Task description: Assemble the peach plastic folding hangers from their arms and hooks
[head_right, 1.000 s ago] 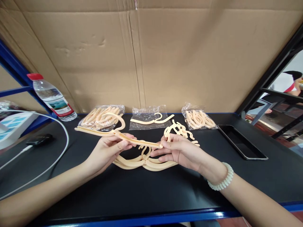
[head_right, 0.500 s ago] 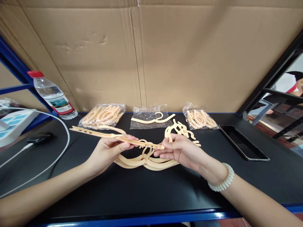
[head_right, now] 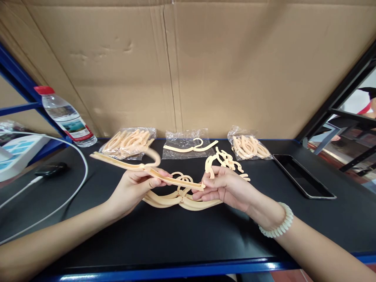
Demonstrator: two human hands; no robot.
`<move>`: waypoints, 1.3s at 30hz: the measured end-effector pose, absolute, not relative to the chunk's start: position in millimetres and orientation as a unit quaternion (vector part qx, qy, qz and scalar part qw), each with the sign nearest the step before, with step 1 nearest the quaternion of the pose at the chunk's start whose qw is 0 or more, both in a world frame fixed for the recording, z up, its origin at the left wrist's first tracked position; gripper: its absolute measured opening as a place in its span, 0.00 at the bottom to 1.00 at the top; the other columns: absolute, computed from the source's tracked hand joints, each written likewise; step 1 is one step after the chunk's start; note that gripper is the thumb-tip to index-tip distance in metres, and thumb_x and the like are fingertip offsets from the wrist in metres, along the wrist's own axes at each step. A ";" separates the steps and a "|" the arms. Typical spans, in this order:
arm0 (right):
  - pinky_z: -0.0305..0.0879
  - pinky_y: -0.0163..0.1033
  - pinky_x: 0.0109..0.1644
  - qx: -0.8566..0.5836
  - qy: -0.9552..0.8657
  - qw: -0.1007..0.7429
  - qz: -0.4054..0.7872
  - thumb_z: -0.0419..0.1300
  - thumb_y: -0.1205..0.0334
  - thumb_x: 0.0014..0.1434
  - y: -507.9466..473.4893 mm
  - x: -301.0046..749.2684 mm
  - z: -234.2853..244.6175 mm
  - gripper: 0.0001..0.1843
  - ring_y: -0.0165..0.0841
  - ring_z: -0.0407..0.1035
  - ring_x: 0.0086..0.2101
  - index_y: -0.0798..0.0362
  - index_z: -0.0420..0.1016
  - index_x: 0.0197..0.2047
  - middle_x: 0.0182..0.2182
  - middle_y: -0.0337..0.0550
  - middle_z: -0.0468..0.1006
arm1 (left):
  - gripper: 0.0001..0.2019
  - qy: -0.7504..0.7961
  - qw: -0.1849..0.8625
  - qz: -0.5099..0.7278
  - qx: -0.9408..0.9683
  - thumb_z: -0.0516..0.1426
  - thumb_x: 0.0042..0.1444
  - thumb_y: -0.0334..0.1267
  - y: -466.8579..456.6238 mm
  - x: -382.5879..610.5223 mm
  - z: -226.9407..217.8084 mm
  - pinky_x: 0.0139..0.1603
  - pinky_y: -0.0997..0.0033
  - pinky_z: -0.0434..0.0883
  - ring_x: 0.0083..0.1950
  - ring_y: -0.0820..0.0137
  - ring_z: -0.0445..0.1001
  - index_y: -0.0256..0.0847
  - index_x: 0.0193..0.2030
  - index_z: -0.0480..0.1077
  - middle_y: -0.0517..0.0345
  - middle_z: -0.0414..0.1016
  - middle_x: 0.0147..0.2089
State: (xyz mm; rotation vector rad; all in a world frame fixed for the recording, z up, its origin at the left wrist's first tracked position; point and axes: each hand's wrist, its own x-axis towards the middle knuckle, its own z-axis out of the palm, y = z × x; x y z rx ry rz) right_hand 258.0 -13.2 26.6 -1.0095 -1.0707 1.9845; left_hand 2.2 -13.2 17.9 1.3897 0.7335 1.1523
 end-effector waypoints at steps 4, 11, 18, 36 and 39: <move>0.75 0.31 0.35 -0.390 -0.426 0.338 0.744 0.73 0.58 0.48 -15.1 255.9 29.1 0.19 0.36 0.80 0.31 0.54 0.66 0.29 0.28 0.45 0.82 | 0.04 0.306 0.558 0.505 0.583 0.66 0.53 0.34 -15.4 3.2 18.9 0.42 0.78 0.78 0.38 0.71 0.80 0.44 0.35 0.82 0.59 0.83 0.37; 0.76 0.33 0.34 -0.373 -0.456 0.383 0.712 0.72 0.59 0.48 -18.7 254.2 29.6 0.18 0.37 0.80 0.30 0.54 0.66 0.29 0.26 0.40 0.79 | 0.04 0.310 0.548 0.517 0.580 0.66 0.53 0.33 -16.0 5.0 15.0 0.43 0.79 0.78 0.39 0.70 0.81 0.45 0.35 0.82 0.59 0.83 0.39; 0.77 0.37 0.34 -0.387 -0.451 0.405 0.695 0.74 0.60 0.45 -20.0 250.8 25.3 0.19 0.37 0.80 0.29 0.54 0.66 0.29 0.25 0.37 0.78 | 0.04 0.326 0.538 0.533 0.566 0.65 0.53 0.32 -18.5 8.0 11.3 0.44 0.78 0.78 0.40 0.70 0.80 0.45 0.34 0.82 0.59 0.83 0.39; 0.76 0.34 0.34 -0.356 -0.445 0.498 0.653 0.73 0.60 0.47 -25.7 240.7 22.8 0.13 0.36 0.80 0.31 0.53 0.73 0.28 0.26 0.39 0.80 | 0.04 0.395 0.537 0.562 0.490 0.67 0.50 0.38 -28.4 16.0 15.7 0.42 0.85 0.76 0.40 0.73 0.80 0.44 0.33 0.83 0.58 0.83 0.41; 0.76 0.36 0.37 -0.362 -0.481 0.485 0.634 0.71 0.59 0.50 -22.6 244.1 23.4 0.10 0.36 0.78 0.36 0.53 0.76 0.28 0.32 0.42 0.80 | 0.06 0.408 0.550 0.559 0.468 0.68 0.49 0.39 -26.5 15.7 15.2 0.42 0.84 0.76 0.39 0.73 0.81 0.43 0.34 0.82 0.56 0.83 0.39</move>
